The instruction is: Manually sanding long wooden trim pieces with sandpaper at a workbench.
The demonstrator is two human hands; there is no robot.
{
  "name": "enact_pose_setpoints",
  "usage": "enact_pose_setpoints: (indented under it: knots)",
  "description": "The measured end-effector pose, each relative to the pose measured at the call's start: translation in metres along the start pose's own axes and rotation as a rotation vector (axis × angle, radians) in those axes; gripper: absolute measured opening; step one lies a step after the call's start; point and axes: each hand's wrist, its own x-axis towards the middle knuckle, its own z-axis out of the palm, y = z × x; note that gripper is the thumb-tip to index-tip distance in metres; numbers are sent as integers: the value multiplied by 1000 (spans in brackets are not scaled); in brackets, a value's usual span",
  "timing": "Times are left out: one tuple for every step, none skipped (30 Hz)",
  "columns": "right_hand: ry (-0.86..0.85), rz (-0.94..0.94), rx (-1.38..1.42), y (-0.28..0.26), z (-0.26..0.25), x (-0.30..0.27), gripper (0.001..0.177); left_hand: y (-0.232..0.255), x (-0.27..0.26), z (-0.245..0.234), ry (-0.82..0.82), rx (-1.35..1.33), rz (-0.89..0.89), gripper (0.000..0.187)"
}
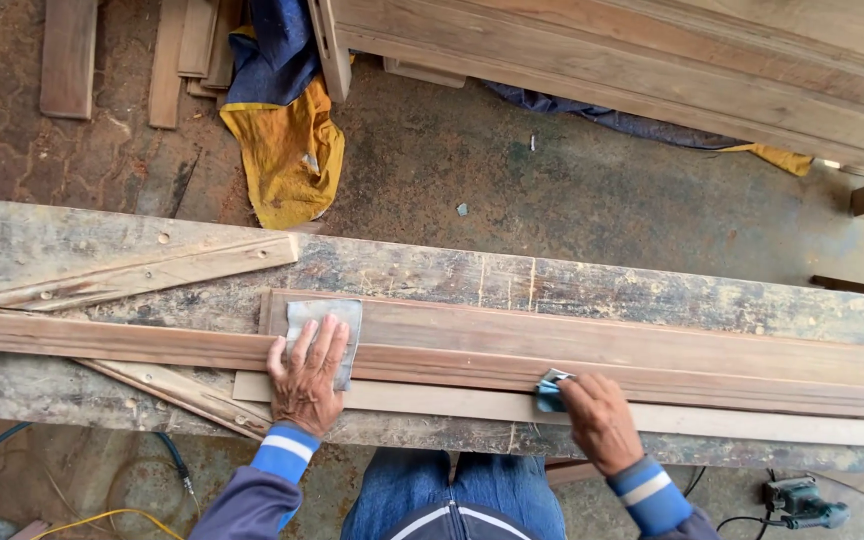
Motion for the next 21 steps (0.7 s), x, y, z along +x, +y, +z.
enact_pose_setpoints:
  knots:
    - [55,-52,4,-4,9,1,19,3,-1,-2,-24,33,-17,89]
    - [53,-54,9,-28,17,18,19,2,1,-1,-27,36,-20,89]
    - [61,-115,50,-53,24,33,25,2,1,-1,10,11,3,88]
    - [69,-175,91,-78,30,48,31,2,-1,-1,48,-14,26,88]
    - [69,-183,95,-95,48,59,31,1,-1,2,51,-8,20,88]
    - [-34,-179,75,-113,65,70,32,1,-2,5,48,1,13,86]
    - [-136,-180,53,-132,83,82,33,-1,-2,6,48,12,3,85]
    - [-135,-192,58,-129,80,81,33,-2,-2,6,52,20,-5,85]
    - [-76,-213,69,-126,77,78,34,-3,-2,6,58,-12,19,84]
    - [-16,-234,80,-124,74,76,35,-5,-3,5,65,-43,44,82]
    - [-17,-248,81,-111,57,69,35,-22,-3,13,71,-37,33,82]
    - [53,-249,85,-97,39,63,35,-39,-3,20,187,-59,95,80]
    - [117,-245,90,-84,22,55,36,-55,-5,28,298,-82,157,78]
    - [111,-256,94,-78,18,49,36,-71,-7,8,299,-78,145,78]
    - [69,-195,84,-71,13,43,32,-87,-7,-11,178,-21,25,83]
    - [26,-133,73,-63,9,37,28,-103,-8,-29,57,35,-96,90]
    - [20,-143,73,-68,18,44,28,-104,-10,-28,59,35,-107,90]
    - [9,-120,80,-73,28,51,27,-104,-11,-26,51,55,-119,90]
    - [0,-90,87,-79,37,55,27,-104,-12,-24,39,74,-124,90]
    - [-3,-93,88,-105,50,71,27,-102,-11,-29,38,73,-129,90]
    - [-15,-134,100,-131,62,88,29,-101,-8,-33,18,36,-130,91]
